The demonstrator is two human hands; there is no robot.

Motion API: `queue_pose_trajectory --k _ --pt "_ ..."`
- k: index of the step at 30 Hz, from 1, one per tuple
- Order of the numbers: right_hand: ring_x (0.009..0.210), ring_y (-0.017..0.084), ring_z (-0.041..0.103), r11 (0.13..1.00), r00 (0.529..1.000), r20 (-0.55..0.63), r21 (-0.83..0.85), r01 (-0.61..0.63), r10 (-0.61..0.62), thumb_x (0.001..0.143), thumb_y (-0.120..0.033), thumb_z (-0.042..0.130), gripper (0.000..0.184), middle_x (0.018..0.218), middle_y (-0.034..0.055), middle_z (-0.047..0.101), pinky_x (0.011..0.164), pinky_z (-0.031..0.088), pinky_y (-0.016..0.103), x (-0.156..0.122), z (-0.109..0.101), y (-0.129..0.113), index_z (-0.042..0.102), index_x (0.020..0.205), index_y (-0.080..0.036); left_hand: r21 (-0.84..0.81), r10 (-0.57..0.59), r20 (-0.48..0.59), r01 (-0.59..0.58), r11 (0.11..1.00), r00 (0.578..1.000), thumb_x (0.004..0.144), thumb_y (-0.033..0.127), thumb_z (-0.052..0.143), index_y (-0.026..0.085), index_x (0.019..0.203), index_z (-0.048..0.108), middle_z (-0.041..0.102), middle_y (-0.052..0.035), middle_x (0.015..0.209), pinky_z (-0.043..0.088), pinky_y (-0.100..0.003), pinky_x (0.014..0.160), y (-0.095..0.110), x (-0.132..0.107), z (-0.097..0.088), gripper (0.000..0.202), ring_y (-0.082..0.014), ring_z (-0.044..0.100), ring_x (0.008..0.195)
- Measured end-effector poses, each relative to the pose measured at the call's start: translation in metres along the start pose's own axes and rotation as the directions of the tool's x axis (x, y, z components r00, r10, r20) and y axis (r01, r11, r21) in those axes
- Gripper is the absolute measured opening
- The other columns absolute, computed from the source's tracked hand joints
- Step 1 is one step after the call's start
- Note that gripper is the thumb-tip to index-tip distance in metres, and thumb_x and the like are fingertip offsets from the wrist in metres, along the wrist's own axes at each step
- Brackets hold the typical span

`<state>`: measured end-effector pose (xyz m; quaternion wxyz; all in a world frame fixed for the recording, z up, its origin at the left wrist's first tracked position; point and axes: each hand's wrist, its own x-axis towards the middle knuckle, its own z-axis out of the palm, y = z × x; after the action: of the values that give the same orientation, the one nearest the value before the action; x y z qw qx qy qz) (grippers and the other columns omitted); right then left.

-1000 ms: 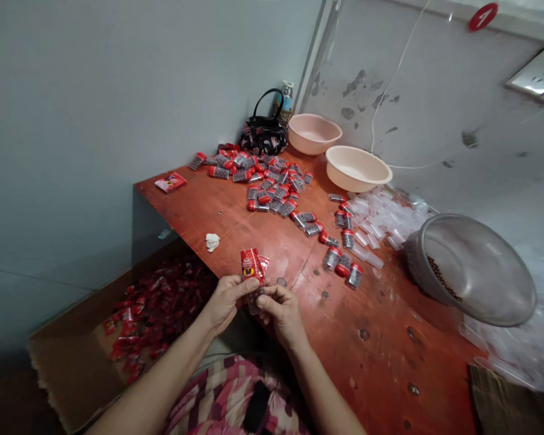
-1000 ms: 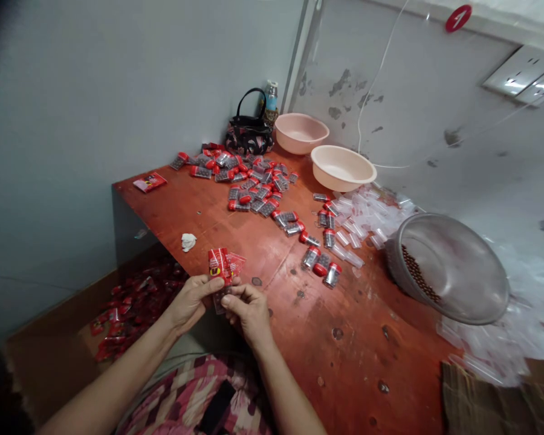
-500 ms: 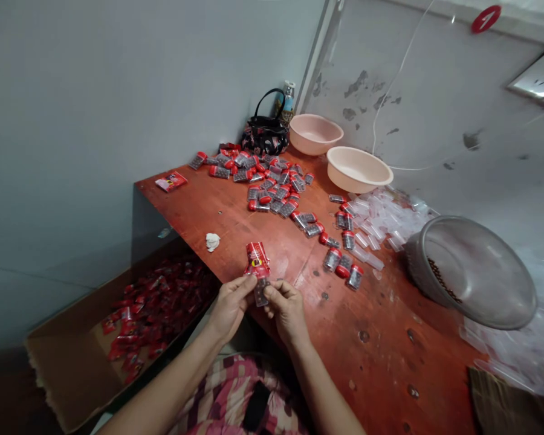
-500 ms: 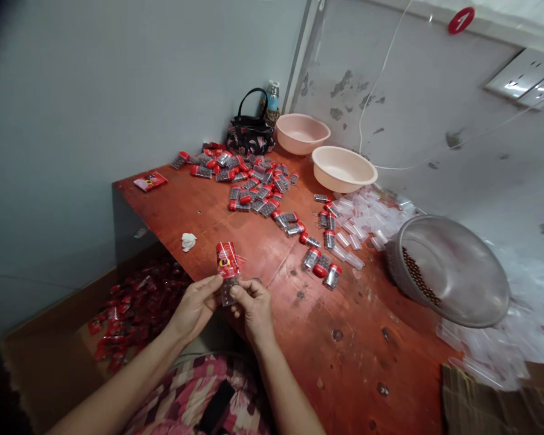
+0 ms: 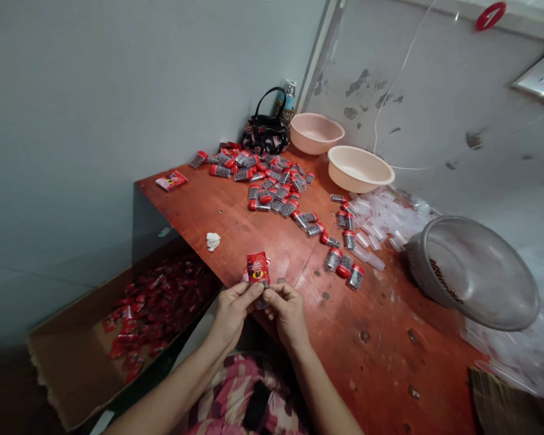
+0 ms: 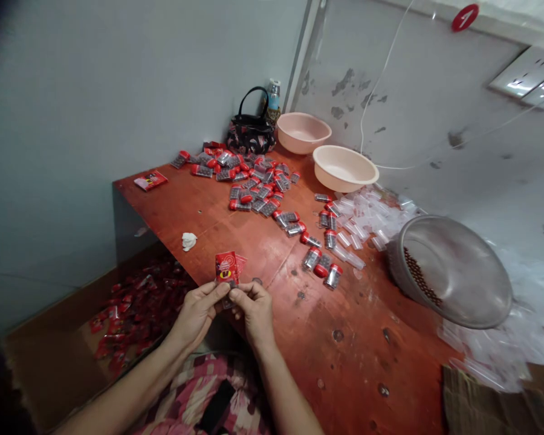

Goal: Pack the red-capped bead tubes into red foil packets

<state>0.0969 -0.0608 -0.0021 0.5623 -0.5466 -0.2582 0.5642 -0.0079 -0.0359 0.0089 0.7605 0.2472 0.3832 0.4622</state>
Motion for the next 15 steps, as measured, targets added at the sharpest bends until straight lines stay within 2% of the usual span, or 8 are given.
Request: queue_pose_trajectory --k 5,9,12,15 --pt "0.044 0.008 0.049 0.996 0.998 0.047 -0.063 0.055 -0.052 0.066 -0.029 0.069 0.021 0.057 -0.0027 0.059 0.043 0.041 0.019 -0.007 0.0 -0.002 0.061 0.079 -0.015 -0.108 -0.033 -0.017 0.031 0.994 0.999 0.067 0.03 0.065 0.01 0.073 0.065 0.065 -0.0054 0.068 0.046 -0.027 0.06 0.008 0.003 -0.003 0.021 -0.0136 0.058 0.059" --pt "0.056 0.011 0.057 0.999 0.99 0.133 -0.028 0.044 -0.04 0.066 -0.026 0.068 0.025 0.07 -0.0004 0.065 0.056 0.047 0.023 -0.012 0.0 0.0 0.062 0.089 -0.018 -0.149 -0.017 -0.049 0.009 0.989 0.999 0.066 0.029 0.067 0.01 0.07 0.064 0.063 -0.003 0.063 0.044 -0.023 0.054 0.008 0.006 -0.004 0.02 -0.0111 0.055 0.055" --pt "0.055 0.011 0.058 0.999 0.997 0.079 0.052 0.015 -0.019 0.063 -0.024 0.071 0.021 0.07 -0.0011 0.065 0.057 0.048 0.024 -0.008 0.002 0.006 0.062 0.081 -0.018 -0.135 0.011 -0.06 -0.019 0.991 0.998 0.066 0.027 0.067 0.01 0.069 0.064 0.061 -0.0018 0.062 0.043 -0.021 0.051 0.004 0.003 -0.003 0.017 -0.0096 0.053 0.054" --pt "0.049 0.009 0.056 0.992 0.998 0.05 0.121 -0.029 0.023 0.063 -0.024 0.071 0.018 0.065 -0.0011 0.064 0.052 0.047 0.023 -0.005 0.006 0.008 0.061 0.076 -0.016 -0.091 0.027 -0.057 -0.032 0.995 0.998 0.068 0.025 0.066 0.01 0.071 0.065 0.062 -0.0029 0.065 0.043 -0.022 0.053 0.003 -0.002 -0.003 0.016 -0.0106 0.055 0.058"
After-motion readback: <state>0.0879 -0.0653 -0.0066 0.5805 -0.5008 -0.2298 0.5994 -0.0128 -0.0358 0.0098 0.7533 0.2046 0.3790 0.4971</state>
